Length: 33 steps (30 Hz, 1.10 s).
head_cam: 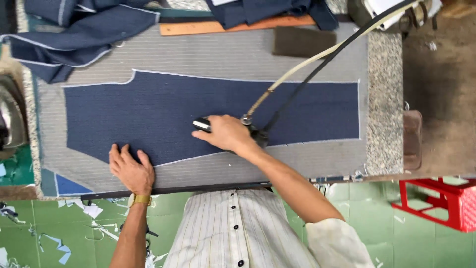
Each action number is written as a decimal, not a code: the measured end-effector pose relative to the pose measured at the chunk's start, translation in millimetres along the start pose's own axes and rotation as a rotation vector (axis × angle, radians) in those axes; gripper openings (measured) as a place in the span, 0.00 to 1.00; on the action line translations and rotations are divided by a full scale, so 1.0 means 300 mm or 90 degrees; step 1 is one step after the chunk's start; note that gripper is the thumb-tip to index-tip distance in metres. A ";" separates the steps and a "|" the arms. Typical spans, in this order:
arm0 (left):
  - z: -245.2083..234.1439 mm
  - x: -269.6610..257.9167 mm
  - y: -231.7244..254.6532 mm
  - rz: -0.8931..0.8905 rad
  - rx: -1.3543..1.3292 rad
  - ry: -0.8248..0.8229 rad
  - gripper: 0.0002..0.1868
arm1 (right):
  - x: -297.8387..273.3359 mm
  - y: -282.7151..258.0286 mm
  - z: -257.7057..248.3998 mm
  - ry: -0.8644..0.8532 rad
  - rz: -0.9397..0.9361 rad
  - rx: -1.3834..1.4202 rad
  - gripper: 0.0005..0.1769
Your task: The person irons a piece of dark blue fabric on a work table using a steam iron. They move the iron back and forth across the fabric, occasionally adjusting its position with their left hand. The person also flips the fabric over to iron the other side.
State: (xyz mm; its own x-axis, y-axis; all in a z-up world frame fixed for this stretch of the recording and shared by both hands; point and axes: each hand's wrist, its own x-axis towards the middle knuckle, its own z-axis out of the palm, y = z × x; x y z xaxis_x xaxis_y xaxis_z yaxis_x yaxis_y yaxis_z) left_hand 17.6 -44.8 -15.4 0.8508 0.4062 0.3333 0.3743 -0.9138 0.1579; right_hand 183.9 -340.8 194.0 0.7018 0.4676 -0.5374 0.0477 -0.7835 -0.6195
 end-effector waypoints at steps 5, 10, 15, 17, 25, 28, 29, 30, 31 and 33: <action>-0.021 0.006 0.017 -0.022 0.000 0.006 0.22 | 0.197 -0.170 0.068 0.028 -0.083 -0.027 0.33; -0.037 0.017 0.032 -0.031 0.010 0.032 0.21 | 0.430 -0.262 0.101 0.092 -0.119 -0.045 0.31; -0.038 0.015 0.035 -0.027 -0.030 0.056 0.21 | 0.584 -0.231 0.124 0.143 -0.077 -0.006 0.24; -0.038 0.011 0.025 -0.027 -0.023 0.047 0.21 | 0.592 -0.194 0.109 0.143 -0.056 0.001 0.24; -0.026 0.000 0.014 -0.017 -0.017 0.034 0.22 | 0.486 0.049 -0.123 0.191 0.016 -0.021 0.30; -0.007 -0.001 0.004 -0.016 -0.012 0.039 0.22 | 0.402 0.183 -0.195 0.224 0.056 -0.023 0.33; -0.007 -0.005 0.003 -0.017 -0.011 0.039 0.22 | 0.371 0.230 -0.220 0.238 0.073 -0.007 0.32; -0.006 -0.009 0.000 -0.018 -0.009 0.039 0.22 | 0.341 0.276 -0.244 0.253 0.090 0.008 0.31; -0.007 -0.007 0.003 -0.015 -0.013 0.036 0.22 | 0.307 0.334 -0.270 0.255 0.095 0.008 0.31; -0.011 -0.005 0.005 -0.016 -0.008 0.033 0.21 | 0.239 0.447 -0.319 0.295 0.136 0.026 0.29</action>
State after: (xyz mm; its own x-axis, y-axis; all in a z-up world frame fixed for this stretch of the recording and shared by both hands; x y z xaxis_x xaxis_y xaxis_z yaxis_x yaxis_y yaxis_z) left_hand 15.6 -46.8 -12.5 0.8206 0.4296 0.3770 0.3910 -0.9030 0.1780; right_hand 308.6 -451.4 127.1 0.9344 0.0607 -0.3510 -0.1533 -0.8209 -0.5501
